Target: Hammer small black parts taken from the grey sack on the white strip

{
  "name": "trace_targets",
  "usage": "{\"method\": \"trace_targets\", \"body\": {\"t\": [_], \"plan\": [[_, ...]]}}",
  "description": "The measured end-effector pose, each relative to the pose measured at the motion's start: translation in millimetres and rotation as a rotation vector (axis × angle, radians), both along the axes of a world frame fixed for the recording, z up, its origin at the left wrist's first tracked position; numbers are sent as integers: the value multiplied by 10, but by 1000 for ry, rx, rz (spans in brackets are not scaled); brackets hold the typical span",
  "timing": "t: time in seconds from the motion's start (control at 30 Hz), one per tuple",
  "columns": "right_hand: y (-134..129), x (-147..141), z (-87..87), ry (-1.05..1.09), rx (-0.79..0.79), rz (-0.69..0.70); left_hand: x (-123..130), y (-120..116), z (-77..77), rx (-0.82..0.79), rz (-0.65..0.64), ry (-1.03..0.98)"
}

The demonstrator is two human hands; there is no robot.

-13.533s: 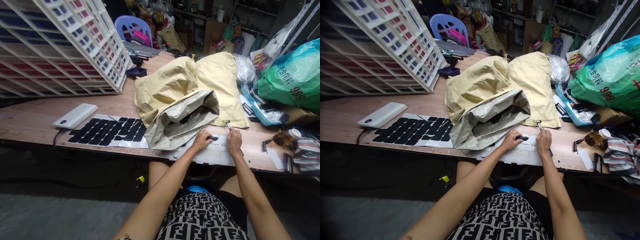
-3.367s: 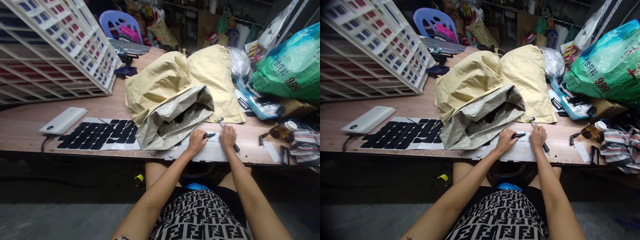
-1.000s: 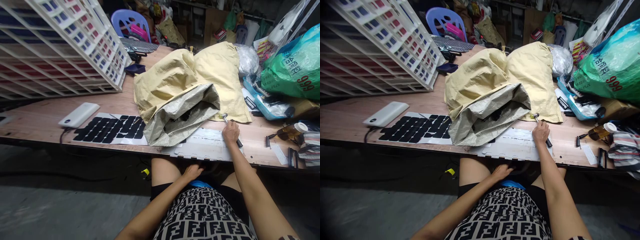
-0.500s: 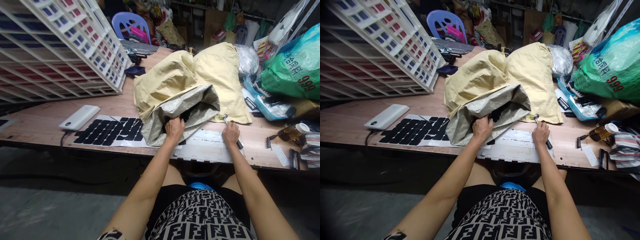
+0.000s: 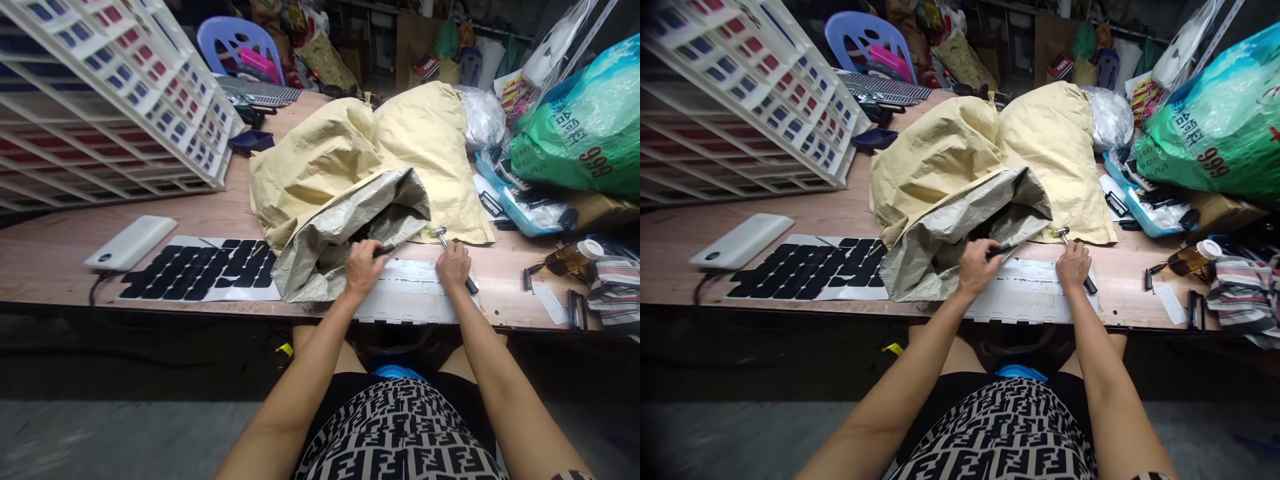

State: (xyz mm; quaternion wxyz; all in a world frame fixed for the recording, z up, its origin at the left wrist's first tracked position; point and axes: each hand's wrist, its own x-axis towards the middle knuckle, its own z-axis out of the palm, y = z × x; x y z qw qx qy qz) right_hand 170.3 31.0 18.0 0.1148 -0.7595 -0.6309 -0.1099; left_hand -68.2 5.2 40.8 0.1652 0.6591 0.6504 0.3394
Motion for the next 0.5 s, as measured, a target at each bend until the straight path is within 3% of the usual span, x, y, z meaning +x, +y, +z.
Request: {"method": "trace_targets", "body": {"t": [0.07, 0.13, 0.3, 0.4, 0.5], "plan": [[-4, 7, -3, 8, 7, 3, 253, -120, -57, 27, -198, -49], [-5, 12, -6, 18, 12, 1, 458, -163, -153, -17, -317, -81], [12, 24, 48, 100, -1, -19, 595, -74, -321, -87, -319, -104], [-48, 72, 151, 221, 6, -37, 555, -51, -313, -79, -339, -99], [-269, 143, 270, 407, 68, 5, 537, -64, -287, -78, -351, -106]]}}
